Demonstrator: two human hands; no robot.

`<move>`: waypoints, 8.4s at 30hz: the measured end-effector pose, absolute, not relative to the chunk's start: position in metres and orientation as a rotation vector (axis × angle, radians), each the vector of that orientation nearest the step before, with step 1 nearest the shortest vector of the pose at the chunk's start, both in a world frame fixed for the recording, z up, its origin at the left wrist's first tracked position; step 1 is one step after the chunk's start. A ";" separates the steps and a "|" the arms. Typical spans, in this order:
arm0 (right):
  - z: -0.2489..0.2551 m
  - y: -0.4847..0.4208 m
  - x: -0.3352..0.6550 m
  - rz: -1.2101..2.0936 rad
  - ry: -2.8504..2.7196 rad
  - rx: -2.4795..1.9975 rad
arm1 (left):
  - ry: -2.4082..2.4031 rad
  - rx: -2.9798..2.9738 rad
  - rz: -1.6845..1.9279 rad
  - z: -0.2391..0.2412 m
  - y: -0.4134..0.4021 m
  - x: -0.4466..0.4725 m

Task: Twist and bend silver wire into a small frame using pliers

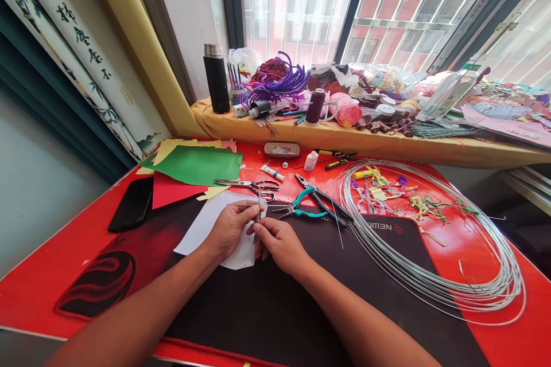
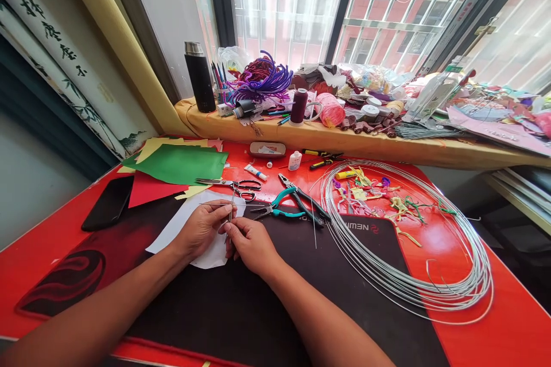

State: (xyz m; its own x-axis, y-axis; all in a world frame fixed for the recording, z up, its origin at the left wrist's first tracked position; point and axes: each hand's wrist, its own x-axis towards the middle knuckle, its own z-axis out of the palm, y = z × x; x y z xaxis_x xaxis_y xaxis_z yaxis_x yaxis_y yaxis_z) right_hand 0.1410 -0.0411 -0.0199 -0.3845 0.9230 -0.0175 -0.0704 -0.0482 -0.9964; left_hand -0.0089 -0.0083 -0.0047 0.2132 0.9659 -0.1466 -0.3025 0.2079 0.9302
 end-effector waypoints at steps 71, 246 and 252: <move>-0.009 -0.032 0.153 1.487 -0.977 -1.013 | 0.863 1.120 0.750 0.003 0.001 -0.028; -0.022 -0.028 0.158 1.048 -1.529 -1.247 | 0.772 0.713 0.912 -0.003 -0.013 -0.009; -0.023 -0.032 0.156 1.046 -1.564 -1.285 | 0.953 0.892 0.920 -0.003 -0.016 -0.007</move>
